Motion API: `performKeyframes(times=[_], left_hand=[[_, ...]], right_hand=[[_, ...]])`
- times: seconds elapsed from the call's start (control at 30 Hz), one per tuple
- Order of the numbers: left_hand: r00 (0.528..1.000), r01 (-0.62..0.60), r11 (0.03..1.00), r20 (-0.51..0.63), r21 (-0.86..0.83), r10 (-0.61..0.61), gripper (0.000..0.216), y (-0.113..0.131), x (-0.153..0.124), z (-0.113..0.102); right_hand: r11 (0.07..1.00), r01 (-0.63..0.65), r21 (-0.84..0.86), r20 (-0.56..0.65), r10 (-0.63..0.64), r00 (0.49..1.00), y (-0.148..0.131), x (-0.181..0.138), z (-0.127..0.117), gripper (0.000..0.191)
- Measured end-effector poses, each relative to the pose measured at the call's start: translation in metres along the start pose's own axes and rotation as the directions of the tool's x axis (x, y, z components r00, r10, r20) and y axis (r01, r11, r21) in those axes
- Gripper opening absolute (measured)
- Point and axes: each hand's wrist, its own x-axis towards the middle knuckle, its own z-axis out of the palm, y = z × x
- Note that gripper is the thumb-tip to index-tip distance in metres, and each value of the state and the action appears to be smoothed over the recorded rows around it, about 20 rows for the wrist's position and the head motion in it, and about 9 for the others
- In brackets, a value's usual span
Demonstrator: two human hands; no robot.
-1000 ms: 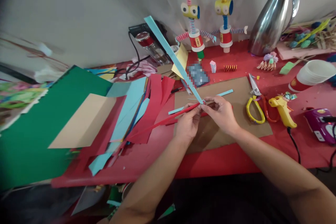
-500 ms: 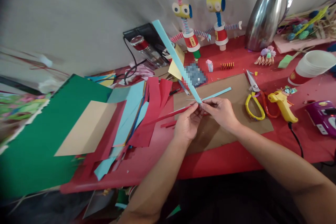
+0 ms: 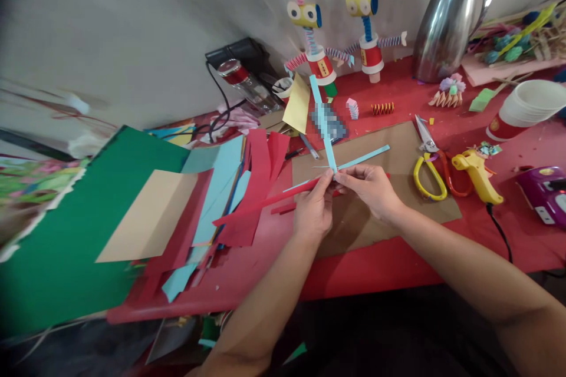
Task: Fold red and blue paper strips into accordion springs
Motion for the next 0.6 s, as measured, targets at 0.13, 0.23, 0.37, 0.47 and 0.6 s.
performKeyframes(times=[0.13, 0.23, 0.37, 0.47, 0.6], left_hand=[[1.000, 0.008, 1.000, -0.021, 0.001, -0.008, 0.012, -0.0006, -0.0002, 0.0000], [0.999, 0.041, 0.999, -0.009, -0.024, -0.041, 0.013, -0.0005, -0.0006, 0.0017], [0.995, 0.100, 0.993, 0.037, -0.067, -0.097, 0.013, 0.0006, -0.0009, 0.0036], [0.989, 0.117, 0.989, 0.105, -0.091, -0.107, 0.013, 0.0023, 0.0001, 0.0024], [0.963, 0.135, 0.989, 0.242, -0.067, -0.115, 0.016, 0.0029, 0.0037, -0.0018]], right_hand=[[0.998, 0.040, -0.054, 0.007, -0.040, 0.999, 0.0012, 0.0007, -0.0010, 0.029], [0.997, 0.034, -0.068, -0.014, -0.035, 0.999, 0.0022, 0.0025, -0.0026, 0.027], [0.999, -0.040, -0.008, -0.012, 0.040, 0.999, -0.0008, 0.0036, -0.0031, 0.026], [0.996, -0.077, 0.053, -0.019, 0.079, 0.997, -0.0046, 0.0033, -0.0036, 0.026], [0.993, -0.060, 0.099, -0.021, 0.063, 0.998, -0.0075, 0.0037, -0.0066, 0.025]])
